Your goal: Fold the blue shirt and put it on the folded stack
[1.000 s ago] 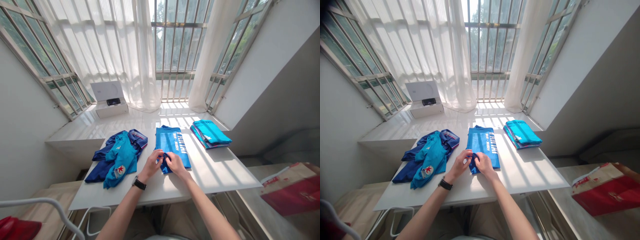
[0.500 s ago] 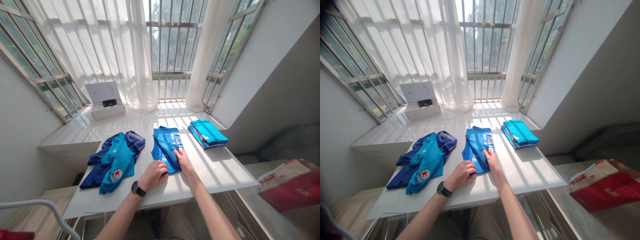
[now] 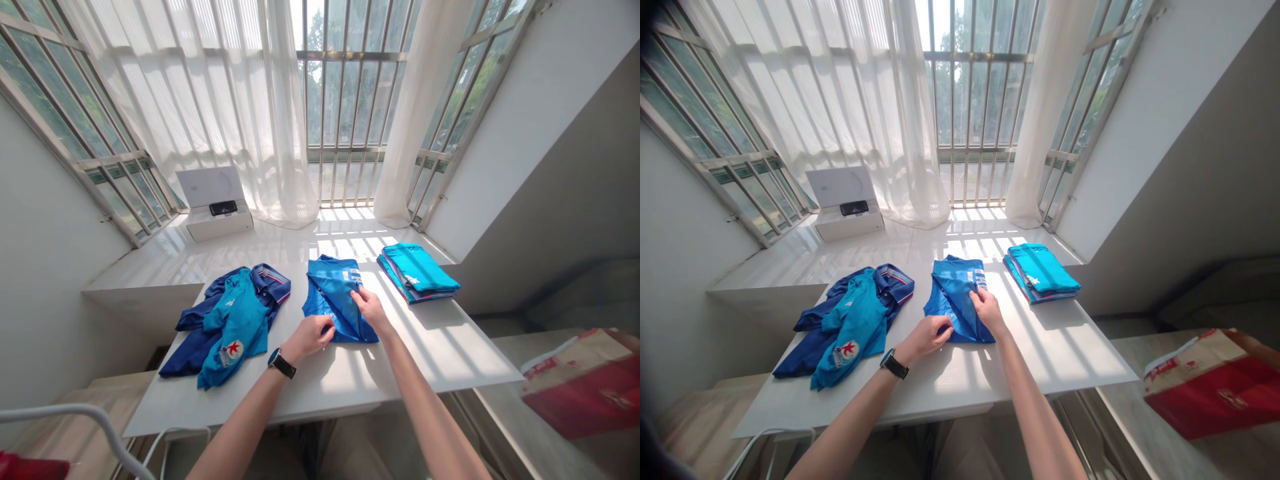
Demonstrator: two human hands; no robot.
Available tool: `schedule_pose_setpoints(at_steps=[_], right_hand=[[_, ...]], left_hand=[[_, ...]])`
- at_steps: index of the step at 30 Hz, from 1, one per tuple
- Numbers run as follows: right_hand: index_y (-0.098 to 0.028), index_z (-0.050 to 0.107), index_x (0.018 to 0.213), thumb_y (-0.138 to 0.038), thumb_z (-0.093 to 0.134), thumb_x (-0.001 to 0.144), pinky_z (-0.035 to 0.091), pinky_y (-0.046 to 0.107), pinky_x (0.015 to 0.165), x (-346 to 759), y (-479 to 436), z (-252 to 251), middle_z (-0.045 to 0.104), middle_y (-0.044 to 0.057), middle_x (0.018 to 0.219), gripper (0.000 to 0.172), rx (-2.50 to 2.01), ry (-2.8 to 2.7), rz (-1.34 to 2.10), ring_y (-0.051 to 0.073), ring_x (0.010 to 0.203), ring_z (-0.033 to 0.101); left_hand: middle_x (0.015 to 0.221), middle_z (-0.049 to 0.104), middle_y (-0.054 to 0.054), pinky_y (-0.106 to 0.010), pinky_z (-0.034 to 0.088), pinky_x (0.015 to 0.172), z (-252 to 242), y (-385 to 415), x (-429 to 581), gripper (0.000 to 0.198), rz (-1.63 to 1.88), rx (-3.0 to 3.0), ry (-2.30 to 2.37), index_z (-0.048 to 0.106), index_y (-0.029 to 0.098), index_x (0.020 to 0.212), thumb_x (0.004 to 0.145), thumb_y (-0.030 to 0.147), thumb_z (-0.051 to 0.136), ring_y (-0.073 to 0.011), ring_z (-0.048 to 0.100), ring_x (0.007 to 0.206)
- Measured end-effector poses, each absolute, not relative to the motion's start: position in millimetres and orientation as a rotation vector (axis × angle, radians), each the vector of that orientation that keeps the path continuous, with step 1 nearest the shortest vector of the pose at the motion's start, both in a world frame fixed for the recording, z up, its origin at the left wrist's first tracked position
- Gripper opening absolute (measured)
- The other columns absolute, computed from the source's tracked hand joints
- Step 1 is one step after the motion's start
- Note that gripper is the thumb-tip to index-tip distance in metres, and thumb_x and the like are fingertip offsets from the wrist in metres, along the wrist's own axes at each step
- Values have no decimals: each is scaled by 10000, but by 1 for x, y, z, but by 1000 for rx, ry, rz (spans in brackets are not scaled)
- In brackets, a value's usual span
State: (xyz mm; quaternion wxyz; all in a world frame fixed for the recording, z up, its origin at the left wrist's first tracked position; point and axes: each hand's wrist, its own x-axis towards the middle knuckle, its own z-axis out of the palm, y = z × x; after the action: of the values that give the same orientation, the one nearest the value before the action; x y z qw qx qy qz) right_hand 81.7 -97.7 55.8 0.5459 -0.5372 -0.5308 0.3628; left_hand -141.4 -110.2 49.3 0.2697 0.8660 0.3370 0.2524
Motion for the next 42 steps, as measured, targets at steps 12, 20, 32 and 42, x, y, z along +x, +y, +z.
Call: schedule_pose_setpoints(at_steps=[12,20,32,42], right_hand=[[-217,695,796,-472,589,891,483,321,682,66,-99,84,669,27,765,292,-1344,-1531,564,201,711,597],[-261,741,1068,-371,570,920,542,346,762,26,-130,79,729,46,972,251,-1307,-1855,664,194,770,654],[-236,731,930,-334,549,975,592,407,828,71,-188,38,756,77,932,212,-1437,-1741,242,251,902,711],[-182,685,1214,-162,619,906,594,471,962,-1,-205,15,730,135,1205,316,-1421,-2083,95,292,1090,685]], left_hand=[[860,653,-32,-292,511,726,24,-104,-137,132,915,2179,950,656,205,803,777,85,608,-175,617,762],[976,665,-73,-427,533,852,15,-95,-150,204,1034,2158,1278,660,210,962,768,171,708,-276,639,947],[1227,686,-72,-479,483,1060,27,-87,-179,401,1062,2328,1004,734,245,999,694,-11,690,-295,577,1206],[1008,755,-58,-394,535,929,37,-89,-179,125,1164,2136,796,728,222,874,802,120,728,-234,660,1014]])
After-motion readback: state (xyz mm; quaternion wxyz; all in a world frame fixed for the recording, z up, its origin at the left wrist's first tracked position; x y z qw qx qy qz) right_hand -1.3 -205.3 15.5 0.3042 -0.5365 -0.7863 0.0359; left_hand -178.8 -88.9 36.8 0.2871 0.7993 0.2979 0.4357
